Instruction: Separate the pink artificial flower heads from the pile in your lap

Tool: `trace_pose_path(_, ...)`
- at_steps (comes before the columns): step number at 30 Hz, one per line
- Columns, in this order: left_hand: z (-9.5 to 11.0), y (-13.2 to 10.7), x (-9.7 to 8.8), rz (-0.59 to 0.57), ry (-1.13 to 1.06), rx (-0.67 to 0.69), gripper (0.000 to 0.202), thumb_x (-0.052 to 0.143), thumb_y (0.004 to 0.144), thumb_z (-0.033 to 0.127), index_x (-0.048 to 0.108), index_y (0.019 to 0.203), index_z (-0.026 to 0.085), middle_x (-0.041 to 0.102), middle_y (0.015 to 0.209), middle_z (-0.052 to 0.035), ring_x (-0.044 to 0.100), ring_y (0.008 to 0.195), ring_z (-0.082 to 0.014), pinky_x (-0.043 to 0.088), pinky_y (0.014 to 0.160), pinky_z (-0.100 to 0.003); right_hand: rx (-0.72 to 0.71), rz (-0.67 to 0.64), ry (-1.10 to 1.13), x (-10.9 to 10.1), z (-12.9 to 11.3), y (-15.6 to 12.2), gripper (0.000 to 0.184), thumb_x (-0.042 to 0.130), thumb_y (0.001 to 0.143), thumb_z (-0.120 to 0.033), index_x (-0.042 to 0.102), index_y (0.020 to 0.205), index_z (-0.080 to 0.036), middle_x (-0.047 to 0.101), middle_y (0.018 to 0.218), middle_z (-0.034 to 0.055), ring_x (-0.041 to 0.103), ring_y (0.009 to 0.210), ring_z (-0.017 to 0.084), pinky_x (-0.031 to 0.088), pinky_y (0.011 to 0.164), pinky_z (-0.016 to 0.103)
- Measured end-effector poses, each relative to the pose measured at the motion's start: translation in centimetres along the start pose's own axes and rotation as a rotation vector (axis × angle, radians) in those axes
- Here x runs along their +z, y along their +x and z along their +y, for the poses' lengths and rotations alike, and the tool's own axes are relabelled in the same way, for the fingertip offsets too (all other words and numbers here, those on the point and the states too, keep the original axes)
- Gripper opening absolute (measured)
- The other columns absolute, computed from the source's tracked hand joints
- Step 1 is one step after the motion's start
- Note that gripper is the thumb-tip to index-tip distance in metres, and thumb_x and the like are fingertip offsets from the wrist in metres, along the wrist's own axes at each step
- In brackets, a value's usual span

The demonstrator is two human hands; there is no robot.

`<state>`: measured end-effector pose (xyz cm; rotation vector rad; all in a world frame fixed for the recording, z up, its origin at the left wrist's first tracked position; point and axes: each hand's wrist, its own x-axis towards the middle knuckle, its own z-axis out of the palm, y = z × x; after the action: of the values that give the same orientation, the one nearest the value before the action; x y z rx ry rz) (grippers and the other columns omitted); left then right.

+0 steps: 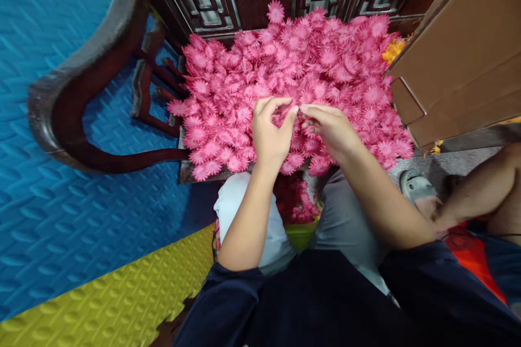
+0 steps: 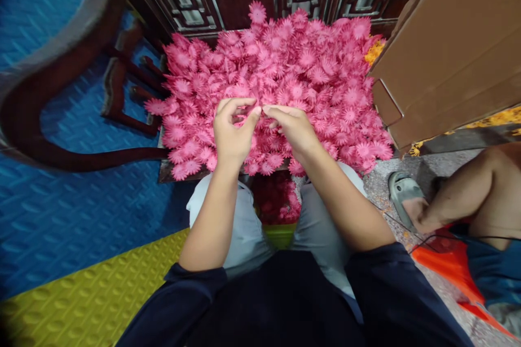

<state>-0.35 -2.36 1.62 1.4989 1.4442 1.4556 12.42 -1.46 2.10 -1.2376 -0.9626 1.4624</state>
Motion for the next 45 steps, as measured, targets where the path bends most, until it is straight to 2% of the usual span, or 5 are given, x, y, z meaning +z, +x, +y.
trace_pose_path(7,-0.43,0.04,-0.02,-0.018,0.046,0.036,0.006,0.065,0.079,0.021,0.069,0.084,0.021,0.067,0.091,-0.0032,0.061,0.089,-0.0165,0.047,0.087,-0.03,0.07,0.028,0.12,-0.03,0.34,0.35,0.02,0.079,0.062,-0.031,0.071,0.077,-0.019,0.067,0.073,-0.0021,0.05,0.057,0.005,0.039,0.053,0.02)
trace_pose_path(12,-0.09,-0.03,-0.22,0.02,0.035,0.021,0.005,0.066,0.079,0.023,0.07,0.077,0.022,0.068,0.086,-0.0026,0.061,0.089,-0.0165,0.045,0.09,-0.029,0.019,-0.077,0.022,-0.33,0.54,0.34,0.027,0.08,0.06,-0.037,0.072,0.076,-0.018,0.064,0.067,-0.0028,0.046,0.055,0.005,0.035,0.053,0.022)
trace_pose_path(18,-0.11,0.13,-0.48,-0.065,-0.144,-0.025,0.009,0.068,0.079,0.027,0.072,0.075,0.02,0.073,0.082,-0.0018,0.065,0.082,-0.0141,0.048,0.082,-0.027,-0.026,-0.154,0.08,-0.22,0.02,-0.02,0.034,0.084,0.053,-0.044,0.07,0.071,-0.019,0.057,0.061,-0.0049,0.043,0.056,0.005,0.033,0.054,0.022)
trace_pose_path(24,-0.56,0.46,-0.51,-0.131,-0.277,-0.039,0.022,0.074,0.072,0.04,0.072,0.072,0.018,0.073,0.075,-0.0011,0.067,0.075,-0.013,0.051,0.077,-0.026,0.052,-0.191,0.138,-0.19,-0.37,-0.06,0.04,0.087,0.044,-0.044,0.067,0.068,-0.02,0.053,0.058,-0.0063,0.04,0.055,0.005,0.03,0.054,0.022)
trace_pose_path(45,0.25,0.27,-0.49,-0.131,-0.313,0.016,0.025,0.069,0.077,0.044,0.069,0.072,0.019,0.07,0.074,-0.0008,0.064,0.073,-0.0121,0.05,0.074,-0.025,0.063,-0.28,0.209,-0.58,-0.18,0.21,0.035,0.086,0.052,-0.043,0.068,0.073,-0.022,0.058,0.062,-0.0056,0.045,0.055,0.007,0.039,0.057,0.024)
